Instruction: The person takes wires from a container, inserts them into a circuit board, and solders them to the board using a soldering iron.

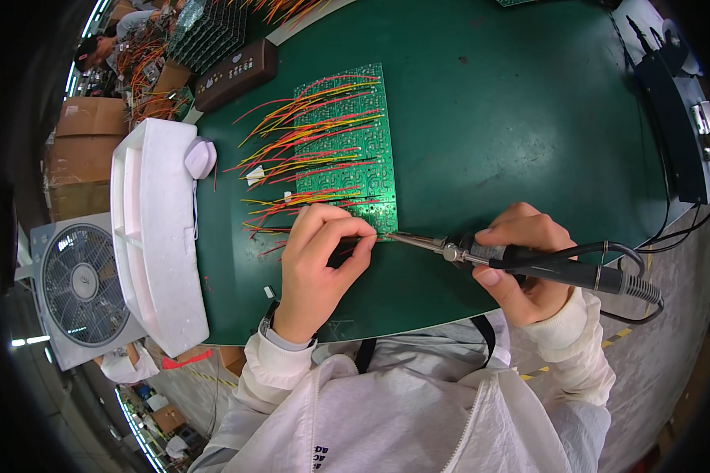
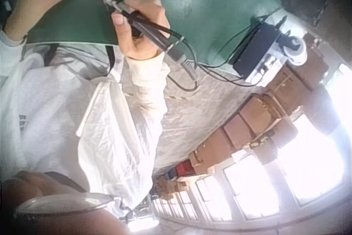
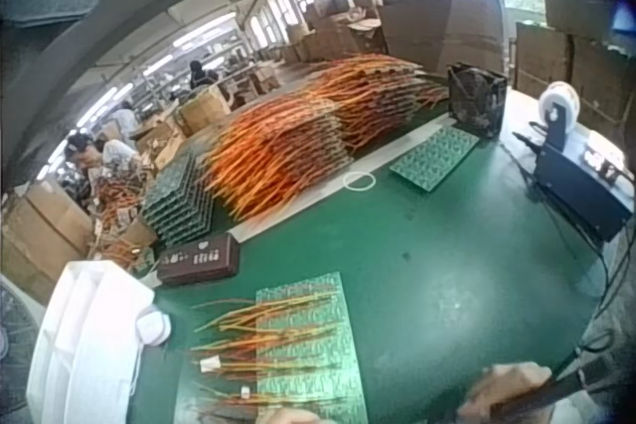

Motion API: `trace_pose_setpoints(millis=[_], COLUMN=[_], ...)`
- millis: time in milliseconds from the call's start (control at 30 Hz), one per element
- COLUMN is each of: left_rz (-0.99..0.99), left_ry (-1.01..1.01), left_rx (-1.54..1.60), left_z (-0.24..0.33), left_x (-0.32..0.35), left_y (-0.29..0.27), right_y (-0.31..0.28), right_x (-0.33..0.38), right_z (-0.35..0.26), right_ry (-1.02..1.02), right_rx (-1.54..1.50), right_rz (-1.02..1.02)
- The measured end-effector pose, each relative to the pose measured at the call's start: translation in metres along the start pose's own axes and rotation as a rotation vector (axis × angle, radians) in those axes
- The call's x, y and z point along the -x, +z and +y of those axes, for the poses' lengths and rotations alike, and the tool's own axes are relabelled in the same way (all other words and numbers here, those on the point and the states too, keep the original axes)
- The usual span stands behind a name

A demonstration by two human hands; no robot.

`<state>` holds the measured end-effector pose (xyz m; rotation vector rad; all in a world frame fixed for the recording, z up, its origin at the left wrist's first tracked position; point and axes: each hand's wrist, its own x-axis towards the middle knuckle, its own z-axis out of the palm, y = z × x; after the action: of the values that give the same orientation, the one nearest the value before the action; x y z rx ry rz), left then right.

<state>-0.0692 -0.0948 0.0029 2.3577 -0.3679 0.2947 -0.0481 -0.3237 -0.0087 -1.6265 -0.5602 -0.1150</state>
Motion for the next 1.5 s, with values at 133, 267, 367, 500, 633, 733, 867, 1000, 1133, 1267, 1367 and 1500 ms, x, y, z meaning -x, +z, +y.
trace_pose_setpoints(millis=[133, 267, 367, 500, 633, 733, 867, 1000, 1133, 1267, 1367, 1500], left_rz=[0.013, 0.04, 0.053, 0.079, 0.083, 0.093, 0.095, 0.112, 0.121, 0.136, 0.13, 0.139], left_ry=[0.015, 0.032, 0.037, 0.035, 0.028, 0.027, 0.022, 0.036, 0.041, 0.05, 0.048, 0.052], left_rx=[-0.017, -0.022, -0.024, -0.053, -0.07, -0.084, -0.087, -0.098, -0.083, -0.071, -0.072, -0.083], left_z=[0.0, -0.001, 0.0, 0.0, -0.003, -0.002, -0.002, -0.003, -0.003, -0.004, -0.004, -0.004], left_x=[0.0, 0.001, 0.002, 0.004, 0.006, 0.006, 0.006, 0.007, 0.006, 0.007, 0.007, 0.007], left_y=[0.0, 0.003, 0.005, 0.008, 0.011, 0.012, 0.013, 0.013, 0.014, 0.014, 0.013, 0.015], right_y=[0.001, 0.004, 0.005, 0.006, 0.007, 0.009, 0.01, 0.014, 0.015, 0.017, 0.016, 0.015], right_x=[0.0, 0.001, 0.002, 0.001, 0.0, 0.002, 0.002, 0.003, 0.002, 0.002, 0.002, 0.003], right_z=[0.001, 0.001, 0.002, 0.002, 0.006, 0.007, 0.006, 0.003, 0.001, 0.003, 0.004, 0.004], right_ry=[-0.066, -0.079, -0.111, -0.188, -0.262, -0.284, -0.281, -0.236, -0.213, -0.231, -0.24, -0.26], right_rx=[0.003, 0.019, 0.022, 0.055, 0.048, 0.036, 0.035, 0.034, 0.04, 0.043, 0.043, 0.055], right_rz=[-0.016, -0.007, 0.002, -0.013, -0.032, -0.014, 0.0, 0.028, 0.043, 0.056, 0.043, 0.05])
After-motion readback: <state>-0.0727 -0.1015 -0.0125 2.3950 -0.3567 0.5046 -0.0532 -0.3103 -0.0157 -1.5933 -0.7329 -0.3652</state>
